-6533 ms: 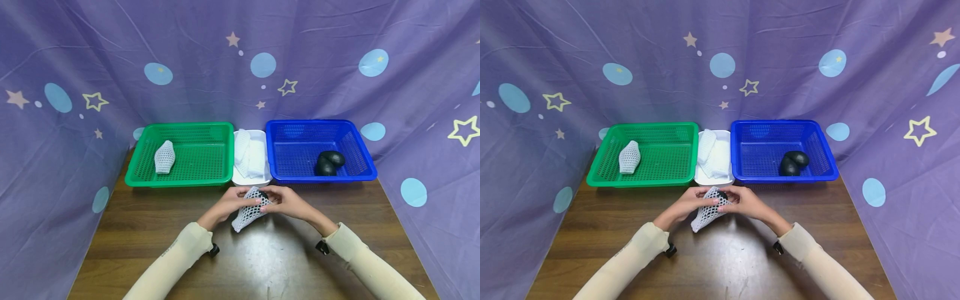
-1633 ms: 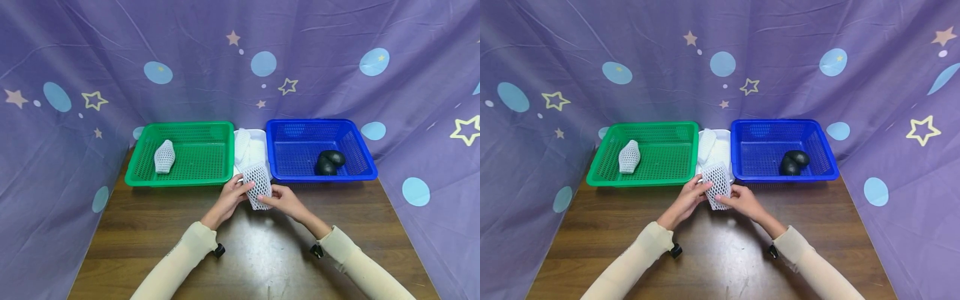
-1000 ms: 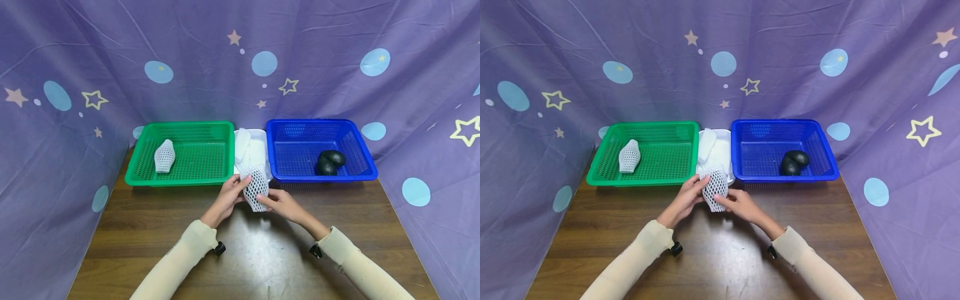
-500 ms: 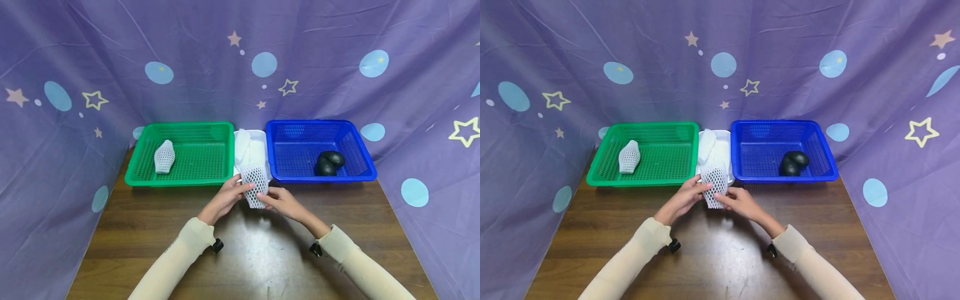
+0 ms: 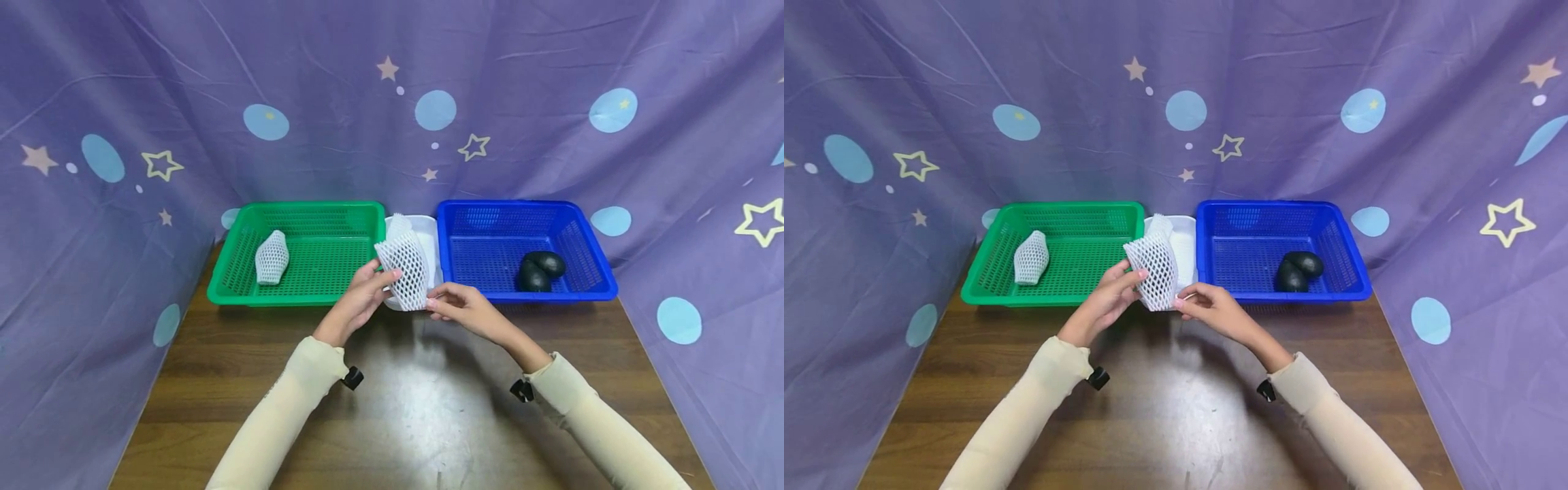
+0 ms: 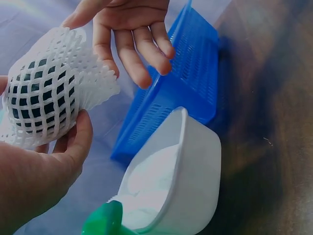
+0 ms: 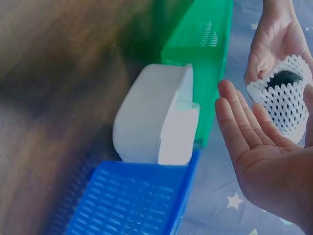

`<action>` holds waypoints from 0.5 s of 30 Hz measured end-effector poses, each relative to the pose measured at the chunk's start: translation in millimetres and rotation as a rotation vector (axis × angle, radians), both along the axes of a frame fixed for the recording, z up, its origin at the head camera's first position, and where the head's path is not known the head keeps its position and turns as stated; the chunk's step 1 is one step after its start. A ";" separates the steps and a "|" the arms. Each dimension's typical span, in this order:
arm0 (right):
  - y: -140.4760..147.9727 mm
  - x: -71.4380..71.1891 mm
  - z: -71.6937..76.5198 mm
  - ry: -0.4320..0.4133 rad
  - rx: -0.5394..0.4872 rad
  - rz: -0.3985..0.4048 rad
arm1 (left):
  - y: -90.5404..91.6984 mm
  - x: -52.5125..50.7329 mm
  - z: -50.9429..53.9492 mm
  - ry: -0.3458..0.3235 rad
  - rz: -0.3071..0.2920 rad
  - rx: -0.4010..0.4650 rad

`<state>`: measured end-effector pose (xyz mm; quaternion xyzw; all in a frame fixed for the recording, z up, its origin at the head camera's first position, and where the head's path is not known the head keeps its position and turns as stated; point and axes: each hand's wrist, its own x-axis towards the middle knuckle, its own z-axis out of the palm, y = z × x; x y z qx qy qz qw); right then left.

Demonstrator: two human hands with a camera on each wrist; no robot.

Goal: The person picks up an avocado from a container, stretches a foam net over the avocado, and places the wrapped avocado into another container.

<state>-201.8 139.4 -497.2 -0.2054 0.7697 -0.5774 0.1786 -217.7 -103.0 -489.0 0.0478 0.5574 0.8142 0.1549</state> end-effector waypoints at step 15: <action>13.6 -21.1 28.1 0.118 0.016 -0.030 | -1.5 -1.6 2.4 -0.046 0.035 -0.022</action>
